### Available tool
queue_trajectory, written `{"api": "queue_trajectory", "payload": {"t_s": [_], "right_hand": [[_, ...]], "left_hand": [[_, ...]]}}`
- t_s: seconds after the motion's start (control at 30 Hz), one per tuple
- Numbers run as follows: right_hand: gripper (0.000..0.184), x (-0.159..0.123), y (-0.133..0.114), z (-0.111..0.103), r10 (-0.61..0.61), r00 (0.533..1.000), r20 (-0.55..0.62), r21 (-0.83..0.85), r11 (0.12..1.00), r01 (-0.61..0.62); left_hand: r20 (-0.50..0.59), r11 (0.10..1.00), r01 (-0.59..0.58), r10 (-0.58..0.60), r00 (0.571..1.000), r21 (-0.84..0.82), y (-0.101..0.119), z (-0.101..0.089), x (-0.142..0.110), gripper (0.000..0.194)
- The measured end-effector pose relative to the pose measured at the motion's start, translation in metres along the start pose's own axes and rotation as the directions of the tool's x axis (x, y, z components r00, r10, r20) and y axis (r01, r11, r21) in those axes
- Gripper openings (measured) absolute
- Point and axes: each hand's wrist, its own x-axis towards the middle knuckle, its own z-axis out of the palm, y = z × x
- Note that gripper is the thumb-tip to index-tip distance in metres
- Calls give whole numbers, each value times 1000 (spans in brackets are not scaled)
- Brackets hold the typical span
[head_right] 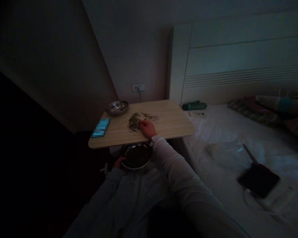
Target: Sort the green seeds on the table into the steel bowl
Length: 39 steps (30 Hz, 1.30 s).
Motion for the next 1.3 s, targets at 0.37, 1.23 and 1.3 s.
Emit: {"api": "queue_trajectory", "payload": {"t_s": [0.37,1.23,1.3], "right_hand": [[27,1,3,1,-19,999,34,-58,998,21],[31,-10,-12,-4,-20,982,188,-303,950,77],[32,-11,-13,-5,-12,981,196,-302,950,72]], "left_hand": [[-46,1000,22,-22,999,-10,1,14,-20,34],[-71,998,-60,58,996,-29,1,7,-12,24],[-86,998,-67,65,994,-17,1,7,-11,23]]}}
